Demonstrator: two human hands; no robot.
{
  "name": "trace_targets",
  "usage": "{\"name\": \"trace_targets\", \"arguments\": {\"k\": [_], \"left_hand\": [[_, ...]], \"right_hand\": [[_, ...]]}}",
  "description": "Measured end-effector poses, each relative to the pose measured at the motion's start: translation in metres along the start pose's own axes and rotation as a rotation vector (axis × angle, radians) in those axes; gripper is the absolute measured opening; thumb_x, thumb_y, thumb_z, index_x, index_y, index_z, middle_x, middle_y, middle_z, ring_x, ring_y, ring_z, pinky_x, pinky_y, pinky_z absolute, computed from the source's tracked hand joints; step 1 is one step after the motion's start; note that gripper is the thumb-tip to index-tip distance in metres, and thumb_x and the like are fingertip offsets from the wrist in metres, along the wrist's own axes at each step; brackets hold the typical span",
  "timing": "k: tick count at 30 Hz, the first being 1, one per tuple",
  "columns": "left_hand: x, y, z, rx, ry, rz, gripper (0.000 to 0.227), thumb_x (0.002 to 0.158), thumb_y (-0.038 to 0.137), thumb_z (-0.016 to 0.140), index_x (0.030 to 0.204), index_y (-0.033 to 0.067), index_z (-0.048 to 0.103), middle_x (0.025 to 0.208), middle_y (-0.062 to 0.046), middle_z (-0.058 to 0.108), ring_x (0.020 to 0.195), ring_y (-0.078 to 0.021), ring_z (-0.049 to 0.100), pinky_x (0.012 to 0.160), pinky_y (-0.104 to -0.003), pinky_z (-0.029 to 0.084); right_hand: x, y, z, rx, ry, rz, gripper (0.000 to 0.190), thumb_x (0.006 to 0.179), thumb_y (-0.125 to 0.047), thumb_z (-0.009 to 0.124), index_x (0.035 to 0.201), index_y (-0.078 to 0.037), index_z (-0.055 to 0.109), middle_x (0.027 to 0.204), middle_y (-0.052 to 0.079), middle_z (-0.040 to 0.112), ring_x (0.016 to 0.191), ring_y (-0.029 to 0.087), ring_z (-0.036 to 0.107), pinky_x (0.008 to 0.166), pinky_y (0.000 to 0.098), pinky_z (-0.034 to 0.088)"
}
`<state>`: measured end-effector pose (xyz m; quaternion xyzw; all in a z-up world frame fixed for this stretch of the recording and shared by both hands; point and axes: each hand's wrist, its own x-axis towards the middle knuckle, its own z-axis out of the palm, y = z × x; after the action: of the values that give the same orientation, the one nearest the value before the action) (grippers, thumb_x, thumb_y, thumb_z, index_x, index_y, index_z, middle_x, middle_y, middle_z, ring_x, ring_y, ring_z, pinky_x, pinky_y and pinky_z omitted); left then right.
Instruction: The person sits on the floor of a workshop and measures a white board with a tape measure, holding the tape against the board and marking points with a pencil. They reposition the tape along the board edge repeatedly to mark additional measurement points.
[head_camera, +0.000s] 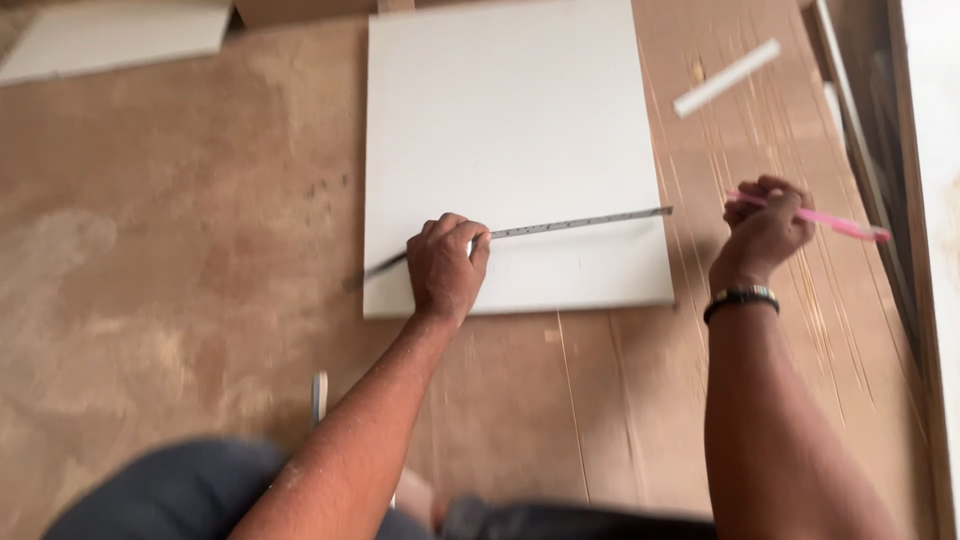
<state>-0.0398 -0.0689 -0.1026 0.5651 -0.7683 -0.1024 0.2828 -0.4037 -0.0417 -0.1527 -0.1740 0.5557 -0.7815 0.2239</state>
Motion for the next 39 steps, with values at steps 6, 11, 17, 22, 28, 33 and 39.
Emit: {"name": "trace_targets", "arguments": {"k": [6, 11, 17, 22, 28, 33, 39], "left_hand": [[0.146, -0.016, 0.037, 0.028, 0.108, 0.054, 0.005, 0.089, 0.016, 0.077, 0.085, 0.0138, 0.075, 0.093, -0.002, 0.073, 0.089, -0.0249, 0.068, 0.079, -0.043, 0.054], [0.223, -0.041, 0.073, 0.051, 0.067, 0.022, 0.007, 0.089, 0.019, 0.078, 0.088, 0.0133, 0.075, 0.095, -0.002, 0.072, 0.09, -0.024, 0.067, 0.079, -0.043, 0.054], [0.238, -0.07, 0.094, 0.076, 0.043, 0.029, 0.009, 0.092, 0.023, 0.078, 0.093, 0.0143, 0.075, 0.093, -0.001, 0.071, 0.087, -0.0209, 0.065, 0.083, -0.045, 0.05], [0.237, -0.078, 0.093, 0.117, 0.172, 0.161, 0.007, 0.093, 0.021, 0.078, 0.09, 0.0148, 0.076, 0.093, 0.001, 0.069, 0.091, -0.0206, 0.063, 0.083, -0.044, 0.049], [0.237, -0.073, 0.095, 0.107, 0.196, 0.144, 0.004, 0.091, 0.019, 0.077, 0.09, 0.0158, 0.076, 0.091, 0.003, 0.07, 0.092, -0.0196, 0.064, 0.087, -0.044, 0.047], [0.237, -0.074, 0.097, 0.108, 0.174, 0.094, 0.005, 0.092, 0.02, 0.077, 0.092, 0.0159, 0.075, 0.093, 0.003, 0.07, 0.092, -0.0184, 0.063, 0.089, -0.043, 0.047], [0.235, -0.072, 0.096, 0.11, 0.163, 0.076, 0.005, 0.093, 0.02, 0.077, 0.093, 0.0155, 0.075, 0.095, 0.003, 0.07, 0.094, -0.0179, 0.063, 0.088, -0.042, 0.047]], "right_hand": [[0.004, -0.013, 0.078, 0.069, -0.113, 0.021, 0.019, 0.099, -0.008, 0.041, 0.105, -0.003, 0.059, 0.087, 0.013, 0.07, 0.063, 0.016, 0.062, 0.057, 0.0284, 0.052], [0.042, 0.024, 0.133, -0.01, -0.311, -0.027, 0.014, 0.101, -0.007, 0.038, 0.107, -0.004, 0.051, 0.086, 0.018, 0.068, 0.064, 0.02, 0.062, 0.059, 0.0307, 0.053], [0.083, 0.058, 0.197, -0.011, -0.475, -0.07, 0.007, 0.101, -0.002, 0.046, 0.097, -0.001, 0.052, 0.089, 0.015, 0.066, 0.064, 0.021, 0.063, 0.058, 0.0334, 0.055], [0.073, 0.056, 0.235, -0.116, -0.586, -0.044, 0.01, 0.092, 0.004, 0.052, 0.093, -0.006, 0.053, 0.088, 0.009, 0.069, 0.071, 0.015, 0.072, 0.066, 0.0289, 0.063], [0.085, 0.064, 0.233, -0.343, -0.616, -0.116, 0.005, 0.093, 0.002, 0.058, 0.094, -0.003, 0.058, 0.087, 0.01, 0.07, 0.075, 0.013, 0.071, 0.07, 0.0265, 0.063], [0.082, 0.059, 0.232, -0.398, -0.591, -0.142, 0.008, 0.089, 0.004, 0.06, 0.092, -0.002, 0.058, 0.085, 0.01, 0.07, 0.074, 0.013, 0.072, 0.069, 0.026, 0.062], [0.077, 0.055, 0.229, -0.362, -0.608, -0.127, 0.007, 0.088, 0.005, 0.063, 0.091, -0.001, 0.06, 0.085, 0.01, 0.072, 0.075, 0.013, 0.072, 0.071, 0.026, 0.063]]}}
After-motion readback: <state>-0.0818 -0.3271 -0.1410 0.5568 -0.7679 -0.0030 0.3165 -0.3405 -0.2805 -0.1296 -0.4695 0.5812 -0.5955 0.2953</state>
